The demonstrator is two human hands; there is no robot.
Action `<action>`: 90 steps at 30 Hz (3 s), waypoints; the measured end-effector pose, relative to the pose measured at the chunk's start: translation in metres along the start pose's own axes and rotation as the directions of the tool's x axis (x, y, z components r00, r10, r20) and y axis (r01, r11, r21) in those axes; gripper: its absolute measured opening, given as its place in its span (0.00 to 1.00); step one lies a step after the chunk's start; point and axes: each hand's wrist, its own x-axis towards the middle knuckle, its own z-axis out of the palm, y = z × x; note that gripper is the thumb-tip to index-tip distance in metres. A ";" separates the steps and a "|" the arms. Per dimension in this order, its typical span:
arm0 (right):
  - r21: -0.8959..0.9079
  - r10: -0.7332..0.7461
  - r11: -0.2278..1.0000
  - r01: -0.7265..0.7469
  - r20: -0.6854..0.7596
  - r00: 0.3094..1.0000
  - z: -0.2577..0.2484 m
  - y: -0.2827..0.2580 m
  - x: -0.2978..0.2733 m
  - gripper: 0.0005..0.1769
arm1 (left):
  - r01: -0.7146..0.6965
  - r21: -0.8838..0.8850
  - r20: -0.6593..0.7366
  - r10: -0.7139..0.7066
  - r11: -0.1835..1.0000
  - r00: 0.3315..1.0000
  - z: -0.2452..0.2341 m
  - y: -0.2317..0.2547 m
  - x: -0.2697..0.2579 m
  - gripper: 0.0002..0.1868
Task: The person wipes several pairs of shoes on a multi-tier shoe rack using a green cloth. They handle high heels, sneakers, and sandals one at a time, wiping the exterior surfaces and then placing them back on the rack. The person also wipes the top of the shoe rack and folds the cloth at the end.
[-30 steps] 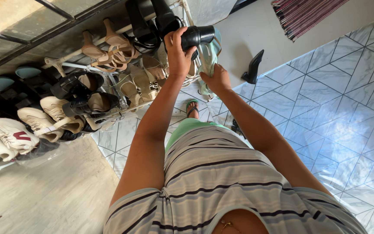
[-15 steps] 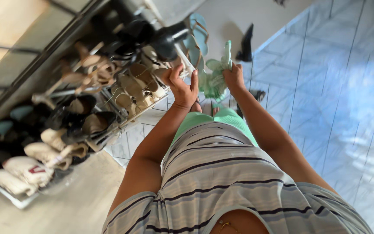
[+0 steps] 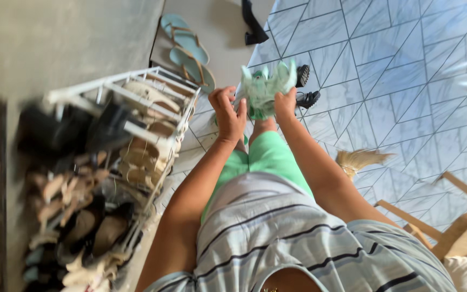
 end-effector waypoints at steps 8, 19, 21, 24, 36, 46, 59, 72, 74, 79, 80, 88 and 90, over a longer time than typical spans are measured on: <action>0.799 0.483 0.335 -0.499 0.309 0.819 -0.045 0.092 0.141 0.23 | 0.239 0.186 0.360 -0.293 0.953 0.886 0.146 -0.172 0.070 0.12; 0.898 0.618 0.033 -0.439 0.326 0.715 -0.012 0.202 0.259 0.26 | 0.258 0.576 0.494 -0.582 0.776 0.646 0.350 -0.412 0.122 0.46; 0.915 0.611 0.005 -0.404 0.317 0.726 -0.010 0.207 0.268 0.26 | 0.315 0.622 0.477 -0.667 0.716 0.572 0.372 -0.425 0.127 0.54; 0.915 0.611 0.032 -0.402 0.300 0.733 -0.005 0.195 0.275 0.26 | 0.325 0.707 0.425 -0.745 0.628 0.515 0.401 -0.443 0.148 0.60; 0.905 0.535 0.215 -0.368 0.206 0.819 -0.022 0.168 0.283 0.20 | 0.274 0.649 0.233 -0.528 0.710 0.817 0.416 -0.541 0.159 0.18; 0.340 -0.185 0.935 0.105 0.212 0.960 -0.020 0.072 0.205 0.21 | 0.631 0.024 0.323 -0.604 0.775 0.729 0.345 -0.369 0.086 0.12; 0.494 0.170 0.868 -0.057 -0.187 0.968 -0.052 -0.034 0.139 0.14 | -0.302 0.178 0.674 0.108 0.936 0.731 0.242 -0.027 0.079 0.40; 0.553 -0.301 0.823 0.128 0.235 0.924 -0.064 -0.097 -0.049 0.17 | 0.641 -0.712 0.319 -0.681 0.287 0.659 0.144 0.004 0.011 0.24; 0.297 -0.440 0.893 0.337 0.423 0.792 -0.073 -0.070 -0.092 0.16 | 0.627 -0.757 0.386 -0.647 0.185 0.658 0.112 0.003 -0.002 0.21; 0.004 -0.776 0.434 0.901 0.510 0.372 -0.093 -0.036 -0.123 0.19 | 0.696 -0.690 0.354 -0.748 0.197 0.562 0.053 0.020 -0.074 0.20; -0.021 -0.747 0.460 0.888 0.531 0.400 -0.085 -0.034 -0.109 0.18 | 0.703 -0.678 0.328 -0.768 0.215 0.550 0.047 0.027 -0.086 0.21; 0.335 -0.698 0.716 0.612 0.320 0.641 -0.045 -0.086 -0.135 0.36 | 0.540 -0.819 0.301 -0.657 0.193 0.691 0.011 0.075 -0.151 0.19; 0.126 -0.498 0.853 0.506 0.486 0.718 -0.059 -0.101 -0.165 0.40 | 0.474 -0.874 0.307 -0.637 0.105 0.707 0.003 0.073 -0.160 0.17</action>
